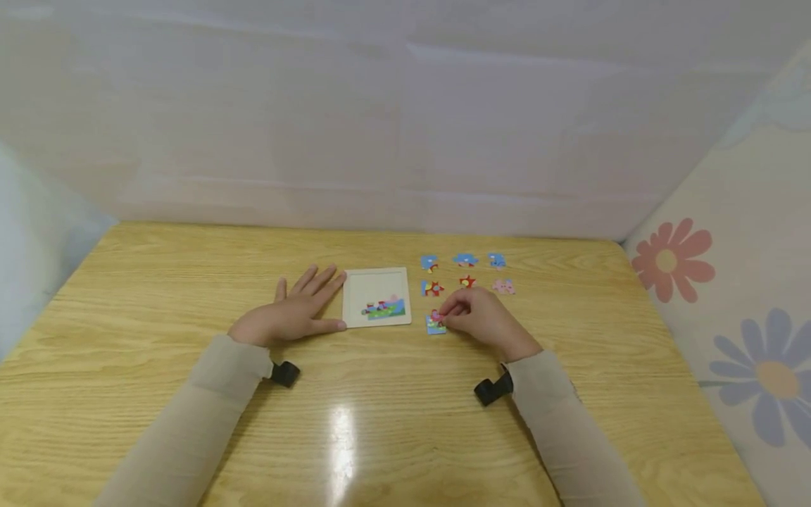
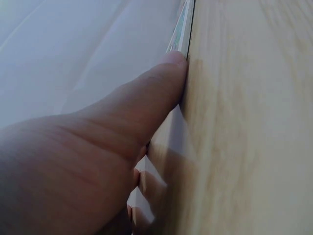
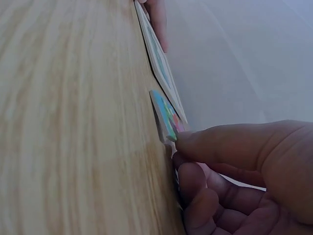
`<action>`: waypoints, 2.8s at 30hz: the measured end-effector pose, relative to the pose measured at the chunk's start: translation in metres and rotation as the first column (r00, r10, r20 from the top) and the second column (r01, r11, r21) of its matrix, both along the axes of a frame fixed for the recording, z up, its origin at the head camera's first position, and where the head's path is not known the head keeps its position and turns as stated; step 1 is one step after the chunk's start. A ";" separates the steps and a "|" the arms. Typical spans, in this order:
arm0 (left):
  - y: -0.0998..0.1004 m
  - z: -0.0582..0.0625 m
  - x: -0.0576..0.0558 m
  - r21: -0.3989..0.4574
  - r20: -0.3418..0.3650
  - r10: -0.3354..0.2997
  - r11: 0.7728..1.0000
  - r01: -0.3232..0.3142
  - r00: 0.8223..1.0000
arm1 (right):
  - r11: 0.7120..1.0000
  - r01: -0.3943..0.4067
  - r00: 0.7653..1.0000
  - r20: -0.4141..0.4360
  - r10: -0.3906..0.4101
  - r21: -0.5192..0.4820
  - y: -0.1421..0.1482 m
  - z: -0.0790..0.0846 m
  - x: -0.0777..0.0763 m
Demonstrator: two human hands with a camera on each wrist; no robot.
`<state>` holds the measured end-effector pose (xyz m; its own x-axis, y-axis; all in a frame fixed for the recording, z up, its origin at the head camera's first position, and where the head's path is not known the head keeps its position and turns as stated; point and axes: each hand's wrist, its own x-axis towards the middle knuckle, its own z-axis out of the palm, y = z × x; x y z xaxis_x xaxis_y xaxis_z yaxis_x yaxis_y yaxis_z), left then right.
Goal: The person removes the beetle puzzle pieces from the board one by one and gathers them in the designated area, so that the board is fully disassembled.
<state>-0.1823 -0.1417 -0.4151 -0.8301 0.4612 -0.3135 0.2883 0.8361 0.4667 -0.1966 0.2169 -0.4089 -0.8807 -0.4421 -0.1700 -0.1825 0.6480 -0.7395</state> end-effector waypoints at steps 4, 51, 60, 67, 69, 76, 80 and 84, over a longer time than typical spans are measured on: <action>-0.001 -0.001 -0.001 -0.004 -0.009 0.001 1.000 -0.001 1.000 | 1.000 -0.017 1.000 -0.018 0.017 0.015 -0.001 0.001 0.000; 0.001 -0.004 -0.003 0.006 -0.001 0.004 1.000 -0.004 1.000 | 0.993 -0.095 0.972 -0.209 0.109 0.075 -0.081 0.005 0.005; 0.001 -0.005 -0.004 -0.005 -0.011 0.008 1.000 -0.008 1.000 | 0.986 -0.118 0.964 -0.224 0.142 0.117 -0.096 0.005 -0.003; 0.001 -0.006 -0.005 -0.011 -0.019 0.008 1.000 -0.009 1.000 | 0.982 -0.127 0.961 -0.228 0.157 0.137 -0.102 0.002 -0.007; 0.001 -0.006 -0.005 -0.014 -0.019 0.008 1.000 -0.008 1.000 | 0.982 -0.128 0.960 -0.230 0.158 0.142 -0.102 0.001 -0.007; 0.000 -0.008 -0.007 0.003 -0.010 0.014 1.000 -0.014 1.000 | 0.985 -0.115 0.973 -0.187 0.138 0.130 -0.103 0.002 -0.009; -0.001 -0.012 -0.009 -0.002 -0.002 0.022 1.000 -0.022 1.000 | 0.986 -0.108 0.979 -0.158 0.128 0.127 -0.103 0.003 -0.008; -0.001 -0.015 -0.010 -0.003 0.000 0.031 1.000 -0.031 1.000 | 0.986 -0.104 0.985 -0.126 0.121 0.133 -0.104 0.004 -0.007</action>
<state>-0.1923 -0.1428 -0.4304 -0.8441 0.4339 -0.3149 0.2619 0.8462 0.4640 -0.2034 0.1124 -0.4045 -0.8448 -0.5225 -0.1149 -0.3509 0.7034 -0.6182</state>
